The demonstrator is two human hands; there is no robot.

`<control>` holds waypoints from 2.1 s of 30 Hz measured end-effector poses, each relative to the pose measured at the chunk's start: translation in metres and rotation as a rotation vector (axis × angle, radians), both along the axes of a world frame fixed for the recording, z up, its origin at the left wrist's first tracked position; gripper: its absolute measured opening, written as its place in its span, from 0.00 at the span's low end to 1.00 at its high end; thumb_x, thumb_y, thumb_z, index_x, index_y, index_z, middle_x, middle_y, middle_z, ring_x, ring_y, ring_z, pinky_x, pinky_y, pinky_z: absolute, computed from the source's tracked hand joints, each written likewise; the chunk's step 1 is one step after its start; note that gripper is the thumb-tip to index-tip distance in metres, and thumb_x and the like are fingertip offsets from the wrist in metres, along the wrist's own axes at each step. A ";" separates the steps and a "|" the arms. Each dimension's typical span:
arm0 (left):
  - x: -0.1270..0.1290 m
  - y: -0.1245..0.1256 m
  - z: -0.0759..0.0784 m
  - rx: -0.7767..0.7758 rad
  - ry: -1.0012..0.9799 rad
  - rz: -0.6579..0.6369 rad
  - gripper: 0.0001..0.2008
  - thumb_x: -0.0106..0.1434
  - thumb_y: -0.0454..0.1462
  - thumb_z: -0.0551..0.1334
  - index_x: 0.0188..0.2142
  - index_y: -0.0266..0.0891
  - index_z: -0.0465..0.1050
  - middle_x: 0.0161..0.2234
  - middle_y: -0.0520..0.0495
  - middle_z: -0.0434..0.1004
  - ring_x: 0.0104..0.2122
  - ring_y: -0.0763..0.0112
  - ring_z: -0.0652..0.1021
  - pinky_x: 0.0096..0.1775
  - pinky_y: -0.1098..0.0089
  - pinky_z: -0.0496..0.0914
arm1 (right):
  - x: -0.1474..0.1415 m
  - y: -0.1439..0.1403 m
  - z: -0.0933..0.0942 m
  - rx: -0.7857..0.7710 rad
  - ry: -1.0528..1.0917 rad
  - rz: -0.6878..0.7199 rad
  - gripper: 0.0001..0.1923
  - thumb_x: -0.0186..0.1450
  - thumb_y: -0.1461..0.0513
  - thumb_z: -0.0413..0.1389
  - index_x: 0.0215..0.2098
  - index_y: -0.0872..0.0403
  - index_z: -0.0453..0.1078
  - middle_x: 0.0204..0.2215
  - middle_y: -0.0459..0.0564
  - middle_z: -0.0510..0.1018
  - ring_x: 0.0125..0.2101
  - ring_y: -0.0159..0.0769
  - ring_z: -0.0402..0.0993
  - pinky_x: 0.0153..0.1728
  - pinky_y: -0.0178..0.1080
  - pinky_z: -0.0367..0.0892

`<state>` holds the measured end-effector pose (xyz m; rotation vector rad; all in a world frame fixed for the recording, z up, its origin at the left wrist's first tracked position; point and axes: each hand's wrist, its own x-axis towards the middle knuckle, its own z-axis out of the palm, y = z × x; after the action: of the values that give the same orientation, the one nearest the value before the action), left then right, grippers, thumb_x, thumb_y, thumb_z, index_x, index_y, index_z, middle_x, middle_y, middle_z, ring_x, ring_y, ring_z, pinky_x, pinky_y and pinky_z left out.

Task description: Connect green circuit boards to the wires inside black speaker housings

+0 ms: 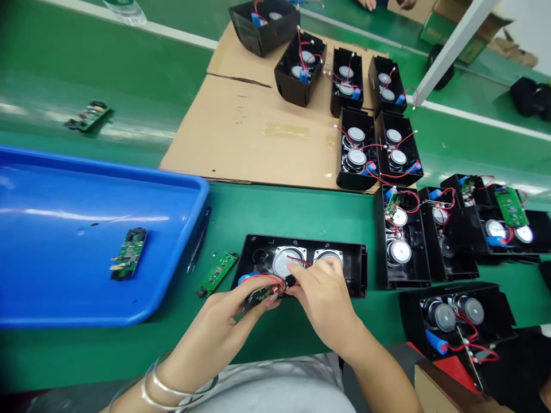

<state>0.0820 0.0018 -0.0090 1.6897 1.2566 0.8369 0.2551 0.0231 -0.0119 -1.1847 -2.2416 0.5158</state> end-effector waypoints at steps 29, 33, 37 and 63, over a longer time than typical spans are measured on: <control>0.010 0.001 0.002 0.211 0.290 0.173 0.11 0.67 0.36 0.51 0.47 0.40 0.65 0.26 0.52 0.80 0.17 0.73 0.77 0.24 0.75 0.72 | 0.016 0.001 0.004 -0.075 0.209 -0.068 0.07 0.66 0.68 0.53 0.33 0.55 0.73 0.26 0.46 0.76 0.26 0.31 0.67 0.28 0.34 0.65; 0.014 0.006 0.006 0.133 0.228 0.103 0.10 0.65 0.34 0.51 0.46 0.39 0.64 0.38 0.45 0.82 0.31 0.66 0.82 0.32 0.71 0.76 | 0.008 -0.008 -0.001 0.033 0.048 -0.045 0.12 0.68 0.67 0.48 0.33 0.58 0.73 0.27 0.50 0.73 0.28 0.33 0.63 0.27 0.36 0.62; 0.014 0.009 0.009 0.041 0.185 0.076 0.11 0.64 0.34 0.52 0.46 0.40 0.64 0.38 0.47 0.82 0.33 0.64 0.82 0.33 0.69 0.77 | 0.002 -0.007 -0.005 0.169 -0.072 -0.081 0.14 0.69 0.67 0.47 0.31 0.58 0.73 0.25 0.50 0.72 0.26 0.34 0.60 0.25 0.37 0.58; 0.013 0.013 0.007 0.006 0.109 0.025 0.11 0.63 0.32 0.50 0.43 0.41 0.67 0.37 0.47 0.81 0.33 0.66 0.82 0.34 0.69 0.76 | -0.007 -0.005 -0.016 0.204 0.010 -0.126 0.14 0.69 0.65 0.49 0.26 0.55 0.67 0.19 0.46 0.70 0.22 0.32 0.61 0.26 0.37 0.57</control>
<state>0.0949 0.0144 -0.0020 1.7474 1.3530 0.7724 0.2483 0.0180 -0.0279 -1.2031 -2.1360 0.2365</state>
